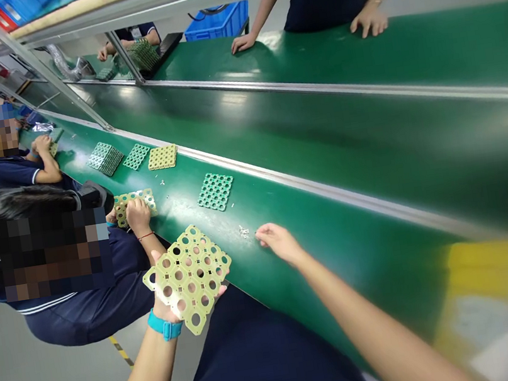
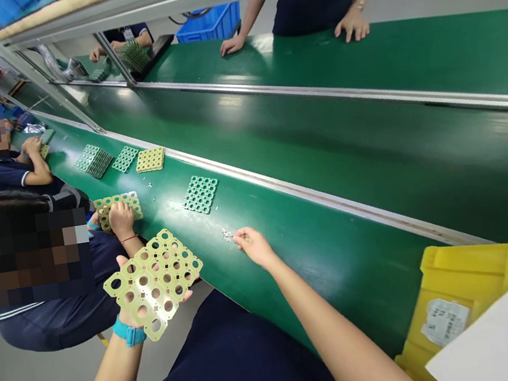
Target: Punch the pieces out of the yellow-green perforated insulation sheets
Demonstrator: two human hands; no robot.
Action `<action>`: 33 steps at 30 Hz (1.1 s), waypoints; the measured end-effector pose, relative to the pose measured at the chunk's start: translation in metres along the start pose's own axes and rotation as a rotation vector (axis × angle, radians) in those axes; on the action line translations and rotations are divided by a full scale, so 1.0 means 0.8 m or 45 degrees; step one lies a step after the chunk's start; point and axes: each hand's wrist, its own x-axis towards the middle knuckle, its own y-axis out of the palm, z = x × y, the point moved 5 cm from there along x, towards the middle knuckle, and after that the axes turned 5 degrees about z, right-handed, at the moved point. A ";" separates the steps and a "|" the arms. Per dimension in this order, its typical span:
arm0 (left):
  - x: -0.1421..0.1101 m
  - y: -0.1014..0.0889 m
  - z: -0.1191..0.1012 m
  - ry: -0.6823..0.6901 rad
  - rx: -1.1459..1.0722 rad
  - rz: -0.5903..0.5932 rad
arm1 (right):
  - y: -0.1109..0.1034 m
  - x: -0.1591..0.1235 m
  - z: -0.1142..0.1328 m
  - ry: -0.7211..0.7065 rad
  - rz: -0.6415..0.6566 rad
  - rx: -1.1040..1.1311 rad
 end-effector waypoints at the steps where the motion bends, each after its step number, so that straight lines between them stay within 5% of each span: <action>1: 0.006 0.003 0.001 -0.022 0.003 0.014 | -0.009 -0.023 0.012 -0.035 -0.039 0.074; 8: 0.058 0.049 0.025 -0.271 0.102 0.141 | -0.053 -0.160 0.078 -0.224 -0.158 0.758; 15: 0.099 0.093 0.061 -0.431 0.225 0.138 | -0.081 -0.212 0.105 -0.166 -0.500 0.576; 19: 0.111 0.113 0.087 -0.495 0.295 0.234 | -0.088 -0.222 0.131 -0.270 -0.422 0.408; 25: 0.118 0.128 0.104 -0.574 0.413 0.276 | -0.094 -0.221 0.153 -0.670 -0.431 -0.072; 33: 0.121 0.133 0.109 -0.598 0.413 0.332 | -0.086 -0.222 0.131 -0.579 -0.482 -0.133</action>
